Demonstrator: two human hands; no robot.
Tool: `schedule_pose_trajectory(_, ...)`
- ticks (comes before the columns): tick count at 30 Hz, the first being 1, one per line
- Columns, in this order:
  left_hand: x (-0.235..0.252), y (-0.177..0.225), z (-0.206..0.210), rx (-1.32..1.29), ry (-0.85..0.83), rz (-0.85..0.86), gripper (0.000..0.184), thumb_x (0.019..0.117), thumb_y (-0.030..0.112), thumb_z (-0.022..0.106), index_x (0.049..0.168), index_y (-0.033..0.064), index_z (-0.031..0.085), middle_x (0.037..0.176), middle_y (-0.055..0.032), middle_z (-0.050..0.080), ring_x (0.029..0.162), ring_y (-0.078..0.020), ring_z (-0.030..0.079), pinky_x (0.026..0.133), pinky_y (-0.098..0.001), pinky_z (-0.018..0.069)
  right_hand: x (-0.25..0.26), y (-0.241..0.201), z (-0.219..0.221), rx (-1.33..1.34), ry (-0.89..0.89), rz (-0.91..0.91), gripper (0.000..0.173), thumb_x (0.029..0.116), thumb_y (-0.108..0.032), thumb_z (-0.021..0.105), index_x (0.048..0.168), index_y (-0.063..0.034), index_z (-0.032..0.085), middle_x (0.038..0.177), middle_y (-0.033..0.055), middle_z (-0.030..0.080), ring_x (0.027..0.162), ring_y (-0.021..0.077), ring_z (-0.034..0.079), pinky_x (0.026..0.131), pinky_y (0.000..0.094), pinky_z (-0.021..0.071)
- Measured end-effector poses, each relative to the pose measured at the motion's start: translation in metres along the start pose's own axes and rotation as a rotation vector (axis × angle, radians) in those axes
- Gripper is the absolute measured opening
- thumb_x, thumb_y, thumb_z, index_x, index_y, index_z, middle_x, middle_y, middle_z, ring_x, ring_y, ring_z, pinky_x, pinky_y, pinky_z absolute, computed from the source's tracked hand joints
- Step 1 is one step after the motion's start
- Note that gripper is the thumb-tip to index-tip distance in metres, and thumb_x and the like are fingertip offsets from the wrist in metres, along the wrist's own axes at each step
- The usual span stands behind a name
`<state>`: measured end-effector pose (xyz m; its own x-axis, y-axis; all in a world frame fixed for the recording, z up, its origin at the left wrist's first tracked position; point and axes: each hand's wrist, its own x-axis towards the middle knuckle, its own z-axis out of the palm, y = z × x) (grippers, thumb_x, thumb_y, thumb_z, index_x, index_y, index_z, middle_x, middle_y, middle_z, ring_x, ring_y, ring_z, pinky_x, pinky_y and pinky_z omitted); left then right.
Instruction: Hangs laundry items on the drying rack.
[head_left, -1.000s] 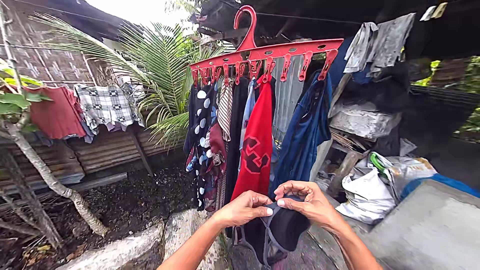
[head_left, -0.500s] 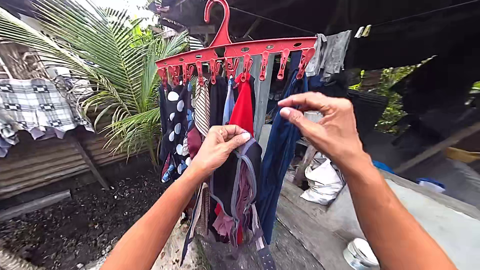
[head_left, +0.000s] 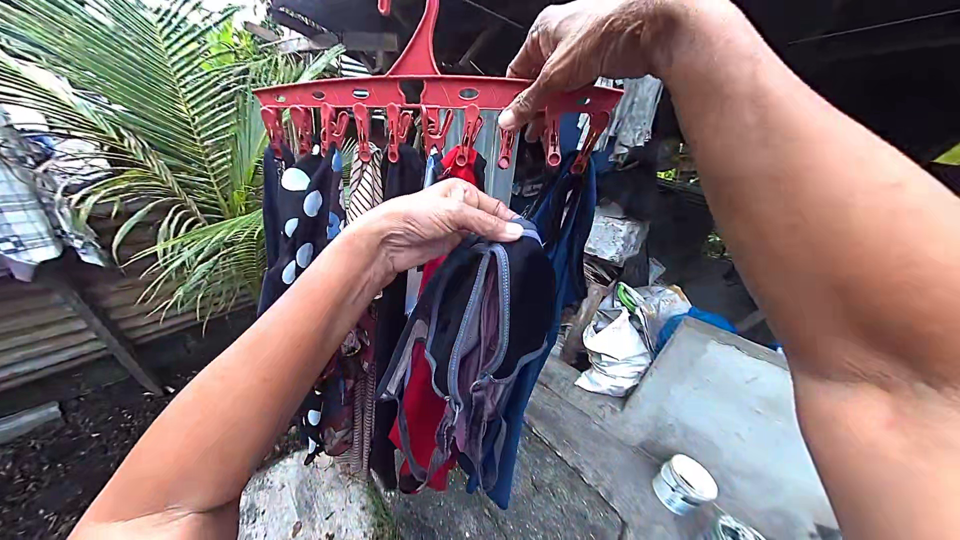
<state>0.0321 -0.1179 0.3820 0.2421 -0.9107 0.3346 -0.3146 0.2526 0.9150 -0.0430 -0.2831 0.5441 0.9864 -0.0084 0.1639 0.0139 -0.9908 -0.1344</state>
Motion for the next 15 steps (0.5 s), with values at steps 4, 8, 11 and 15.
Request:
schedule_pose_trajectory(4,0.001,0.003,0.004,0.207,-0.071,0.050,0.019,0.0994,-0.005,0.054,0.114,0.0006,0.066,0.088,-0.0021,0.070,0.078,-0.0034,0.067,0.073,-0.0184,0.0569,-0.001,0.010,0.008,0.171,0.021,0.039,0.014,0.0967,-0.021,0.069,0.100,-0.0082,0.068,0.084,0.0017,0.075,0.069,0.0070,0.071,0.059,0.0179,0.0548)
schedule_pose_trajectory(8,0.014,-0.008,-0.009,0.815,0.045,0.334,0.014,0.0999,0.005,0.058,0.109,0.0052,0.069,0.088,-0.0003,0.068,0.079,-0.0039,0.062,0.075,-0.0255,0.0513,0.000,0.016,0.010,0.196,0.014,0.004,0.014,0.0996,-0.024,0.065,0.101,-0.0094,0.067,0.086,0.0014,0.074,0.069,0.0067,0.071,0.056,0.0169,0.0538)
schedule_pose_trajectory(11,0.016,-0.013,-0.018,1.009,0.148,0.404,0.016,0.1009,0.008,0.057,0.107,0.0041,0.072,0.095,-0.0067,0.072,0.088,-0.0115,0.066,0.082,-0.0350,0.0522,0.002,0.017,0.012,0.232,0.041,0.040,0.014,0.0980,-0.022,0.067,0.096,-0.0082,0.068,0.084,0.0031,0.077,0.068,0.0072,0.072,0.055,0.0168,0.0532)
schedule_pose_trajectory(15,0.018,-0.018,-0.021,1.053,0.244,0.492,0.018,0.0983,0.010,0.063,0.112,0.0026,0.072,0.098,-0.0101,0.075,0.091,-0.0163,0.070,0.086,-0.0383,0.0546,0.001,0.010,0.014,0.266,0.103,0.083,0.018,0.0953,-0.021,0.071,0.109,-0.0091,0.068,0.084,0.0029,0.074,0.067,0.0070,0.070,0.059,0.0177,0.0557)
